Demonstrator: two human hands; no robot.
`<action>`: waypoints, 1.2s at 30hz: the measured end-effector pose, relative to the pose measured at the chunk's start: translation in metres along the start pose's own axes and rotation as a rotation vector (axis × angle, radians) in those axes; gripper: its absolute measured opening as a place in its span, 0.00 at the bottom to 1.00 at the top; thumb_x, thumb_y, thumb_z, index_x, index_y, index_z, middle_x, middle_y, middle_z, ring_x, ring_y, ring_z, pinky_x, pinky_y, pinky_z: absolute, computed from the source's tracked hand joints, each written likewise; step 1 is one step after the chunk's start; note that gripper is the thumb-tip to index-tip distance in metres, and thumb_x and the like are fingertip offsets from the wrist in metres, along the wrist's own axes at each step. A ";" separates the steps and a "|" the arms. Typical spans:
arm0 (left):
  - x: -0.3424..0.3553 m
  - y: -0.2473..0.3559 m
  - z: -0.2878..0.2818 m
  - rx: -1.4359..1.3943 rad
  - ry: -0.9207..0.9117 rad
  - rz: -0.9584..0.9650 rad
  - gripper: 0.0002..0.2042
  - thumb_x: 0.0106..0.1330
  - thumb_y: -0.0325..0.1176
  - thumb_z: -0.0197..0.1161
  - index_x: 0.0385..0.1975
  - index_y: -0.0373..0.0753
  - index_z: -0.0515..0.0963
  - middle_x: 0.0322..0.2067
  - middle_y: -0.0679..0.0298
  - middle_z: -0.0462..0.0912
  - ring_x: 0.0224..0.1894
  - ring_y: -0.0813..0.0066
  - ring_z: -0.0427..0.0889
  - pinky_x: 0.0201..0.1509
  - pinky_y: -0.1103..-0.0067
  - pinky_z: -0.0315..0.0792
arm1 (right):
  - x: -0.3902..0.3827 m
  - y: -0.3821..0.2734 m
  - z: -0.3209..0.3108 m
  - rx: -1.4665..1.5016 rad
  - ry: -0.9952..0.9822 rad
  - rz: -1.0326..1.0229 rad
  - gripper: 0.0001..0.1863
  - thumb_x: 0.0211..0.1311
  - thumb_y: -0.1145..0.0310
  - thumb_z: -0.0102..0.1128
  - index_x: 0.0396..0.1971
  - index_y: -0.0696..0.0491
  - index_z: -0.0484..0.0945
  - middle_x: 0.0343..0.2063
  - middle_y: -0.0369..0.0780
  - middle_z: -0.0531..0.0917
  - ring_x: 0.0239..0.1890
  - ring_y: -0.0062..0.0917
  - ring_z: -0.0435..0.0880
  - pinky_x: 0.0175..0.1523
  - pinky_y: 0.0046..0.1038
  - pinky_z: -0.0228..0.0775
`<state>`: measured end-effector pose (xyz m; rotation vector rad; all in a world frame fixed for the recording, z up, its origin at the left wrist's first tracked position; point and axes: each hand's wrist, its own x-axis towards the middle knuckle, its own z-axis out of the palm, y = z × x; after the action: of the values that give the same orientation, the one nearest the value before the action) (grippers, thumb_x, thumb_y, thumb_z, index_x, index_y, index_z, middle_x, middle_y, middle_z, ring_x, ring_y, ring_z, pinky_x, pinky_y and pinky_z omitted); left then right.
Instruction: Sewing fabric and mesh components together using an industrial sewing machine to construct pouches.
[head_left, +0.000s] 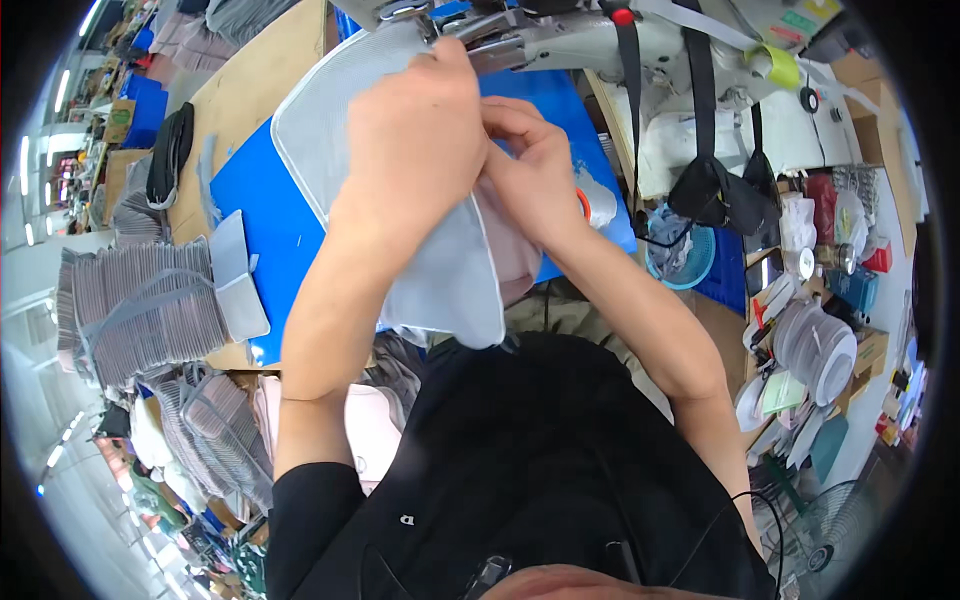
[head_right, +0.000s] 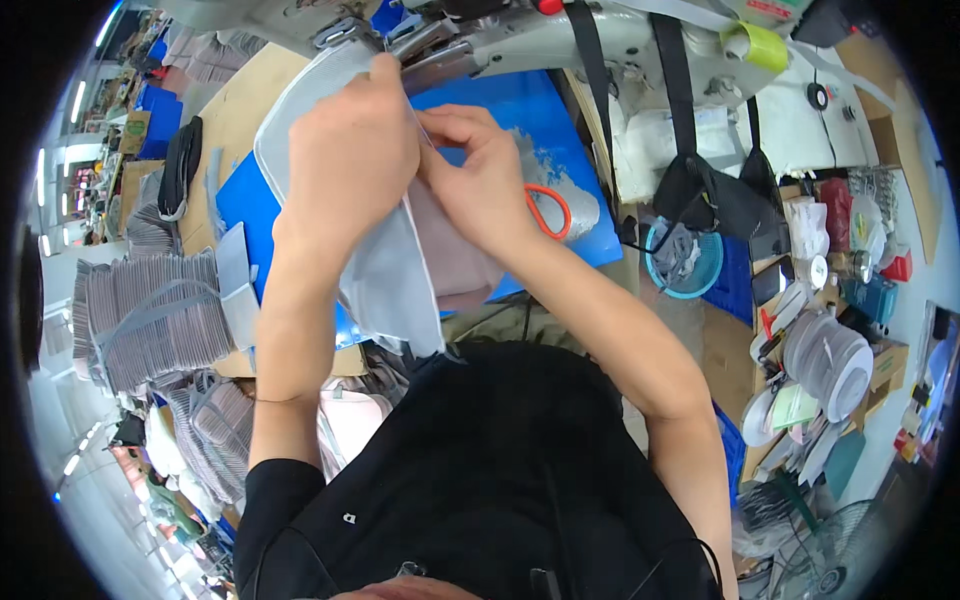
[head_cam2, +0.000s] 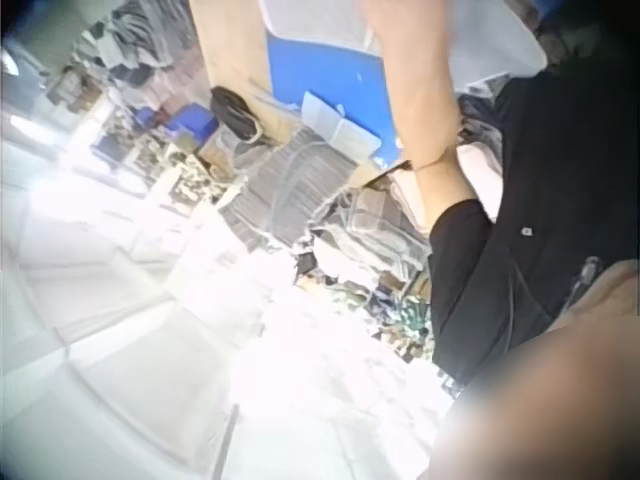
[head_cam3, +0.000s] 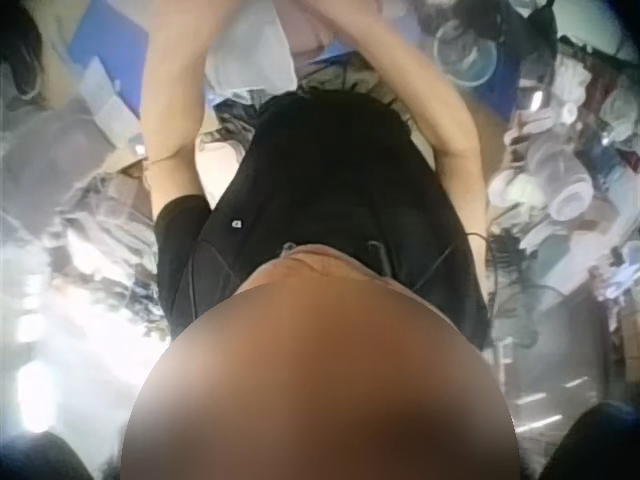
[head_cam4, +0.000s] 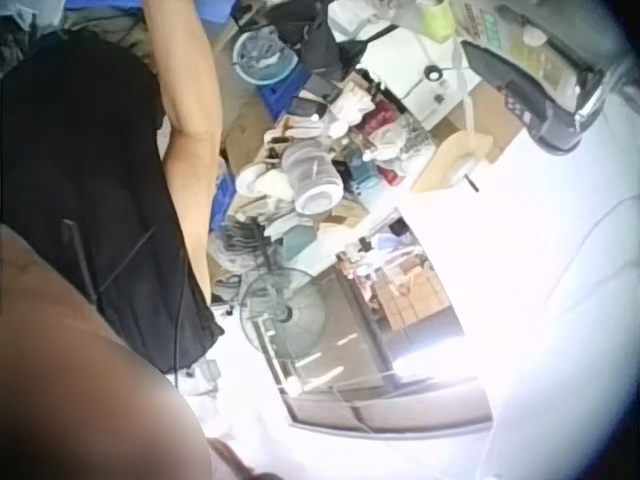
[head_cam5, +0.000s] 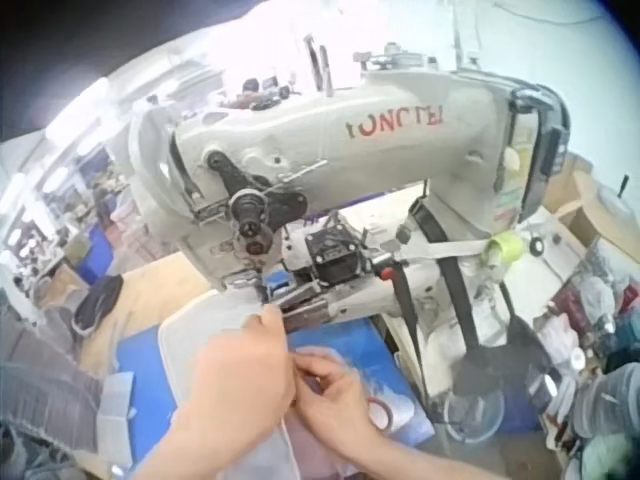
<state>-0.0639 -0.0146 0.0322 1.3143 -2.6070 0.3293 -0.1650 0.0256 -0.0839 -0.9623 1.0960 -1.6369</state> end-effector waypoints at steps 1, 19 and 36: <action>-0.001 -0.001 0.006 0.000 -0.001 0.011 0.14 0.59 0.26 0.63 0.44 0.31 0.75 0.29 0.51 0.84 0.31 0.52 0.88 0.32 0.64 0.80 | -0.007 -0.001 -0.006 -0.141 -0.017 -0.150 0.16 0.61 0.74 0.69 0.50 0.57 0.87 0.51 0.43 0.81 0.39 0.23 0.83 0.48 0.26 0.76; -0.144 0.045 0.030 -0.506 0.455 0.296 0.15 0.48 0.23 0.69 0.39 0.35 0.87 0.46 0.64 0.88 0.39 0.68 0.82 0.39 0.74 0.79 | -0.125 -0.042 -0.037 0.183 -0.024 0.355 0.11 0.69 0.77 0.63 0.49 0.61 0.86 0.42 0.36 0.77 0.38 0.17 0.86 0.36 0.19 0.87; -0.049 -0.013 -0.004 -0.197 0.253 0.456 0.16 0.48 0.31 0.68 0.39 0.38 0.83 0.43 0.69 0.86 0.40 0.74 0.80 0.36 0.77 0.67 | -0.042 -0.031 0.001 0.452 -0.058 0.338 0.12 0.71 0.76 0.61 0.51 0.61 0.82 0.39 0.38 0.88 0.38 0.18 0.88 0.40 0.22 0.85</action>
<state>-0.0244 0.0166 0.0232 0.5660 -2.6105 0.2748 -0.1602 0.0710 -0.0585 -0.4951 0.7519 -1.4759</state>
